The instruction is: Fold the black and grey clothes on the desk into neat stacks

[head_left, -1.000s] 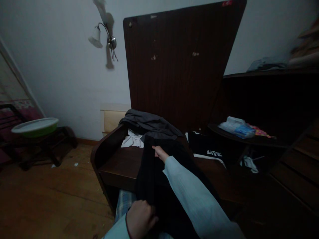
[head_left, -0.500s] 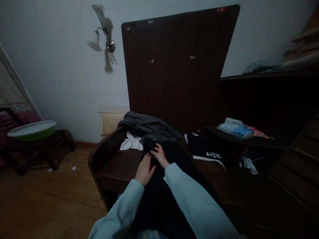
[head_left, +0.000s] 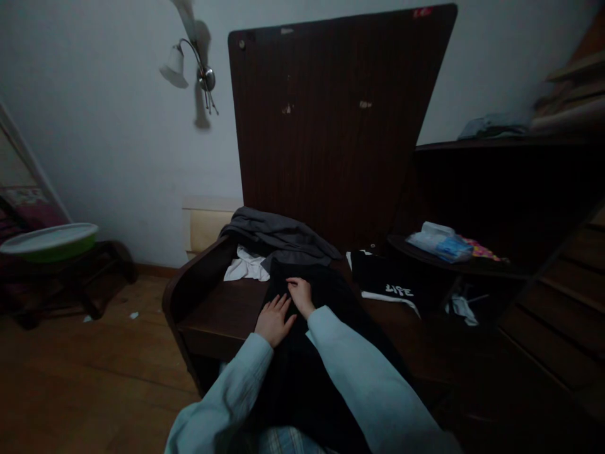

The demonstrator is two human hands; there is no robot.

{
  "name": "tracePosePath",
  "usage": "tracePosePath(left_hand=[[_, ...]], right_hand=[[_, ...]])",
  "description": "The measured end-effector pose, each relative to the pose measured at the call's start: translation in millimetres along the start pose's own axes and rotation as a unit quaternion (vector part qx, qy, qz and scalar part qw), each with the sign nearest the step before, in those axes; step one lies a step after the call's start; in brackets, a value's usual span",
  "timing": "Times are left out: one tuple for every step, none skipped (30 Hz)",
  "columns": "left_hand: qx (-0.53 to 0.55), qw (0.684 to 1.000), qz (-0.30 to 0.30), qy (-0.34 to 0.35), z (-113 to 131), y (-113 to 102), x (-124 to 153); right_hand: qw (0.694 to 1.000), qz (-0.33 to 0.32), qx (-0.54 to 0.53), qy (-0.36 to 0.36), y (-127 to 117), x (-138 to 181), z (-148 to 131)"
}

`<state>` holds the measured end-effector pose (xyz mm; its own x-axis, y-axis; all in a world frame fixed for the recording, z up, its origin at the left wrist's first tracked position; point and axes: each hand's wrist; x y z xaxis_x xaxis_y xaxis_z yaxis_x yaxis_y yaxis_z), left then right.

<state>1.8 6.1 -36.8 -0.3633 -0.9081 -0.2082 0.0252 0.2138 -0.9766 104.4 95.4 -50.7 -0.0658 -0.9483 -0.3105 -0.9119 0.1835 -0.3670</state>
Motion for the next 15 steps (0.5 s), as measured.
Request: tracePosePath(left_hand=[[0.000, 1.000, -0.009, 0.003, -0.5, -4.5, -1.2], [0.000, 1.000, -0.021, 0.009, -1.5, -9.8, -3.3], [0.000, 0.999, -0.035, 0.017, -2.9, -15.6, -6.6], [-0.004, 0.998, -0.052, 0.025, -4.6, -21.6, -10.9], [-0.012, 0.997, -0.070, 0.029, -6.1, -27.2, -16.2], [-0.025, 0.995, -0.088, 0.029, -7.1, -31.9, -22.2], [-0.040, 0.994, -0.098, 0.029, -7.2, -35.3, -28.6], [-0.056, 0.993, -0.099, 0.030, -6.3, -37.0, -34.8], [-0.072, 0.993, -0.089, 0.034, -4.3, -36.8, -40.6], [-0.085, 0.993, -0.069, 0.037, -1.4, -34.8, -45.5], [-0.092, 0.994, -0.041, 0.038, 2.2, -31.2, -49.3], [-0.094, 0.995, -0.013, 0.032, 6.0, -26.4, -52.0], [-0.092, 0.996, 0.013, 0.017, 9.6, -20.9, -53.7], [-0.087, 0.996, 0.034, -0.004, 12.6, -15.4, -54.6], [-0.079, 0.995, 0.049, -0.024, 14.8, -10.4, -54.8]], right_hand=[[1.000, -0.011, 0.010, 0.006, -3.6, -3.5, -0.5], [1.000, -0.019, 0.020, 0.010, -9.8, -7.9, -1.1], [0.999, -0.024, 0.031, 0.014, -19.1, -13.0, -1.7], [0.998, -0.028, 0.046, 0.018, -31.7, -18.4, -2.3], [0.997, -0.028, 0.067, 0.022, -47.2, -23.6, -2.7], [0.995, -0.026, 0.092, 0.026, -65.2, -28.1, -2.9], [0.992, -0.024, 0.121, 0.029, -84.5, -31.3, -2.8], [0.987, -0.023, 0.154, 0.033, -104.0, -32.7, -2.5], [0.981, -0.025, 0.189, 0.036, -122.4, -32.2, -2.0], [0.974, -0.033, 0.221, 0.037, -138.6, -29.7, -1.3], [0.966, -0.042, 0.252, 0.042, -151.7, -25.7, -0.4], [0.957, -0.053, 0.280, 0.047, -161.4, -20.9, 0.7], [0.948, -0.064, 0.306, 0.054, -167.7, -15.9, 1.7], [0.940, -0.074, 0.328, 0.061, -171.1, -11.3, 2.7], [0.931, -0.084, 0.348, 0.068, -172.2, -7.8, 3.6]])
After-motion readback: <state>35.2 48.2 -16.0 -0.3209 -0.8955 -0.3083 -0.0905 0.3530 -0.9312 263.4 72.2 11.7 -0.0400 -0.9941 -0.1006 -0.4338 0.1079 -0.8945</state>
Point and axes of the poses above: each hand's wrist, its own x-axis away from the middle knuckle, its own y-axis out of the palm, z = x × y, and after that the axes turned 10 degrees about -x, right-handed
